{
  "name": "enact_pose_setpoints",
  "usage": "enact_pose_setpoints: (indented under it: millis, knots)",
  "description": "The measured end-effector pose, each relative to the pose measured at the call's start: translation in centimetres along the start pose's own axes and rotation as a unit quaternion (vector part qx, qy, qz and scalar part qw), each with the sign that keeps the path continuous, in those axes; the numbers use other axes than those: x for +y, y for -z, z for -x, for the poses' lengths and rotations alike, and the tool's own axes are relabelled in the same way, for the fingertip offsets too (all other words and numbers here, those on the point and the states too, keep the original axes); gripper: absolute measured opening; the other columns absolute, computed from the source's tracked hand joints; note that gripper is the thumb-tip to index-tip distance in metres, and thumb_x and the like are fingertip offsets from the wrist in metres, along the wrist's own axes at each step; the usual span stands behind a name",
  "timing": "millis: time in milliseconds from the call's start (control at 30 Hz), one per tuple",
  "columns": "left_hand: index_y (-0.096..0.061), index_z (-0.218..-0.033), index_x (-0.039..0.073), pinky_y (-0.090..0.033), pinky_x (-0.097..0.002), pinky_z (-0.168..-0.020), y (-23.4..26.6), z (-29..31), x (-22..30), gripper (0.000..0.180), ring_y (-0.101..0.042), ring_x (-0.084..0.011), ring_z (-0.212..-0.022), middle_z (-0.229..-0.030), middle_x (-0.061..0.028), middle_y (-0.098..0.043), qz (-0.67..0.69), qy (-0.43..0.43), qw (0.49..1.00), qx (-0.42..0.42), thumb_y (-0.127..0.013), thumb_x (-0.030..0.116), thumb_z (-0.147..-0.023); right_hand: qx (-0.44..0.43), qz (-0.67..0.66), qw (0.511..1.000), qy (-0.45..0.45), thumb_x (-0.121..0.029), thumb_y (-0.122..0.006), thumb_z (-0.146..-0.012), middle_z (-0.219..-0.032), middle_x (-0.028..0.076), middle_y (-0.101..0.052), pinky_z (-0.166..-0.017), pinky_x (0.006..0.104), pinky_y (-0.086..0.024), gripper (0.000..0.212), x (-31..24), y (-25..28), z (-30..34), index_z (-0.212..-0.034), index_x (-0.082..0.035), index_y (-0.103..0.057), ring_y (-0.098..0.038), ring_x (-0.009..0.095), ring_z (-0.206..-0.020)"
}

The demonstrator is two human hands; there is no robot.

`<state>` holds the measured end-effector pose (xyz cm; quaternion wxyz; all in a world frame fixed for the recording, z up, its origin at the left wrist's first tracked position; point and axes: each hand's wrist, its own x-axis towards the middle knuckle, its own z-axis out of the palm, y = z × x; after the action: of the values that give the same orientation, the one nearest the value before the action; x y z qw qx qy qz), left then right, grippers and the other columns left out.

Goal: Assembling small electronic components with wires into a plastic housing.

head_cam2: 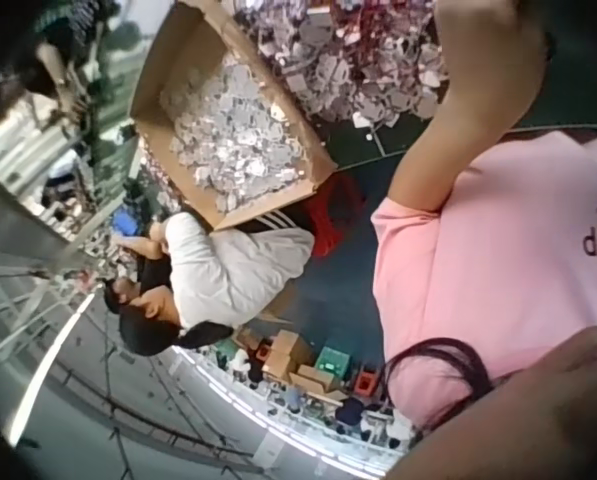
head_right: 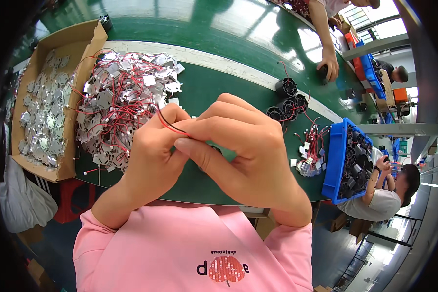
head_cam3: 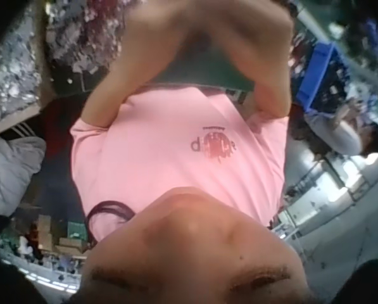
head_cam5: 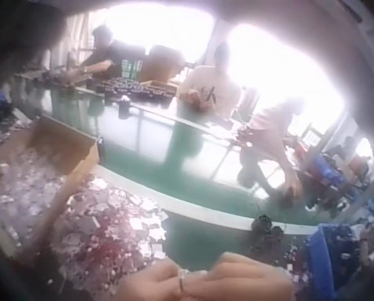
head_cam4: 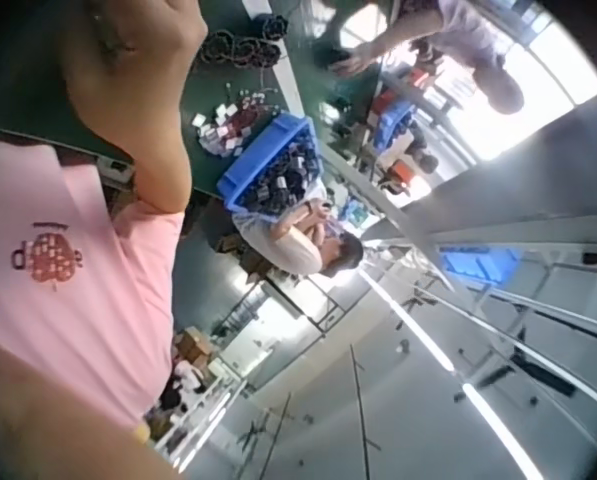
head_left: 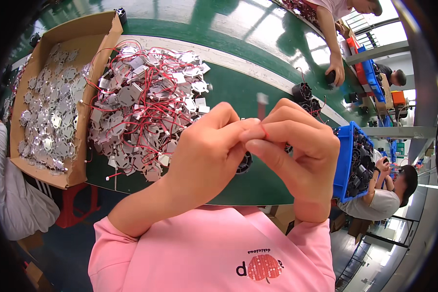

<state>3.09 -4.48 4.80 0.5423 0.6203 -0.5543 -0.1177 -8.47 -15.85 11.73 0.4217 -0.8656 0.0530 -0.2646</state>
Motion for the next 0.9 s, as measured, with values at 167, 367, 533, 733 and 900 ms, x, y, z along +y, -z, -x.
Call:
enact_pose_setpoints:
  millis: [167, 367, 533, 733, 900]
  knots:
    - [-0.068, -0.115, 0.005, -0.039, -0.0204, -0.057, -0.1, 1.1, -0.5, 0.024, -0.05, -0.0099, -0.067, -0.094, -0.0044, -0.061, 0.276, 0.089, 0.957, 0.001, -0.061, 0.006, -0.092, 0.111, 0.001, 0.993, -0.039, 0.003, -0.075, -0.068, -0.091, 0.011, -0.064, -0.067, 0.0274, -0.044, 0.037, -0.5, -1.9, 1.9, -0.104, 0.002, -0.069, -0.052, 0.017, -0.072]
    - [-0.064, -0.123, 0.004, -0.045, -0.0186, -0.062, -0.3, 2.1, 0.6, 0.029, -0.054, -0.0082, -0.072, -0.097, -0.0058, -0.065, 0.388, 0.154, 0.909, 0.01, -0.057, 0.004, -0.095, 0.118, 0.179, 0.977, 0.012, -0.001, -0.08, -0.066, -0.097, 0.013, -0.064, -0.067, 0.0284, -0.049, 0.051, 0.8, -3.0, 5.0, -0.114, 0.003, -0.064, -0.056, 0.02, -0.076]
    - [-0.06, -0.127, 0.003, -0.049, -0.0187, -0.066, -0.3, 3.0, 1.5, 0.032, -0.057, -0.0086, -0.074, -0.104, -0.0091, -0.067, 0.395, 0.231, 0.889, -0.012, -0.056, 0.004, -0.096, 0.097, 0.242, 0.965, 0.028, -0.003, -0.081, -0.065, -0.097, 0.01, -0.063, -0.064, 0.0271, -0.049, 0.052, 1.0, -3.4, 6.5, -0.113, 0.003, -0.062, -0.056, 0.02, -0.077]
    - [-0.058, -0.129, 0.001, -0.052, -0.0201, -0.067, -0.2, 4.3, 0.8, 0.033, -0.06, -0.0098, -0.074, -0.113, -0.0118, -0.067, 0.368, 0.328, 0.861, -0.121, -0.054, 0.005, -0.096, 0.04, 0.239, 0.968, -0.061, 0.001, -0.076, -0.066, -0.096, 0.009, -0.062, -0.063, 0.0269, -0.049, 0.046, -0.1, -4.1, 9.1, -0.109, 0.003, -0.062, -0.056, 0.02, -0.075]
    - [-0.055, -0.132, 0.003, -0.05, -0.0177, -0.061, -0.8, 4.3, -0.5, 0.035, -0.061, -0.0109, -0.074, -0.116, -0.011, -0.066, 0.324, 0.288, 0.887, -0.158, -0.05, 0.006, -0.098, 0.054, 0.225, 0.962, -0.148, 0.004, -0.072, -0.067, -0.093, 0.008, -0.06, -0.062, 0.028, -0.048, 0.041, -0.1, -4.2, 10.7, -0.107, 0.002, -0.062, -0.055, 0.02, -0.073]
